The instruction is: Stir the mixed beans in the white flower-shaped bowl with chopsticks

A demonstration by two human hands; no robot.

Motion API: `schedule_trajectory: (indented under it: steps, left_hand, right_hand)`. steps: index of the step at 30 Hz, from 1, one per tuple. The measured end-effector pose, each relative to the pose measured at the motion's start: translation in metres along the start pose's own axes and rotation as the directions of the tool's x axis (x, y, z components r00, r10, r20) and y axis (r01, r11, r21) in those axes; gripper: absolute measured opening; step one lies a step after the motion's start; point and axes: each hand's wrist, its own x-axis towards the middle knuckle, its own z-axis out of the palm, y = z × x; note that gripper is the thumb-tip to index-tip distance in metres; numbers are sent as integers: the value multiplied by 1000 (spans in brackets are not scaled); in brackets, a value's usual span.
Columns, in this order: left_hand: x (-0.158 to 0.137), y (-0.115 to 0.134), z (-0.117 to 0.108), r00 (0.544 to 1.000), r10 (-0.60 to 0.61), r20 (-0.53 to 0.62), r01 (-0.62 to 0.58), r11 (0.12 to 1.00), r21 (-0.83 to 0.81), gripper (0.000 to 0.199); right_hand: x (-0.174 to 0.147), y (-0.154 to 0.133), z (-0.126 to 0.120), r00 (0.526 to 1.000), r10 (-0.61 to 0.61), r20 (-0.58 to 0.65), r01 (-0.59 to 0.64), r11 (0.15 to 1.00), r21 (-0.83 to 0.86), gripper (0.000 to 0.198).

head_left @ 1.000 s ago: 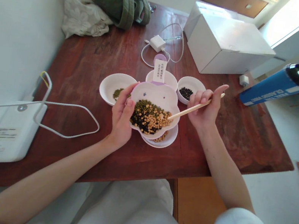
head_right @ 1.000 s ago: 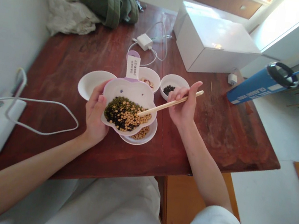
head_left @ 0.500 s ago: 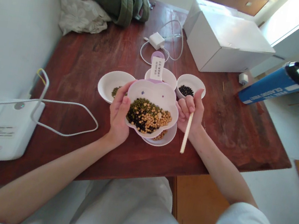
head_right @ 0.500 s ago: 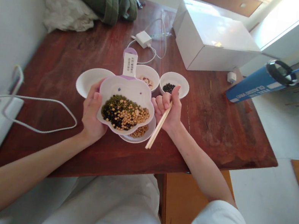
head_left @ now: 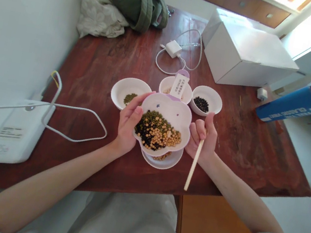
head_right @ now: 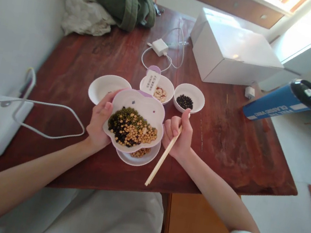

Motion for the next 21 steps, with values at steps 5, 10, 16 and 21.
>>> schedule_trajectory:
  steps: [5,10,16,21]
  left_hand:
    - [2,1,-2,996,-74,48,77,996,-50,46]
    - [3,0,-2,997,-70,45,72,996,-49,48]
    - [2,-2,-1,998,-64,16,65,997,-32,47]
    - [1,-1,-1,997,-78,25,78,996,-35,50]
  right_hand:
    - [12,-43,1,919,-391,51,388,873,-296,87]
    - [23,-88,1,776,-583,239,604,580,-547,80]
    - [11,-99,3,762,-510,399,623,411,-666,73]
    - [15,-126,16,754,-229,615,653,359,-667,50]
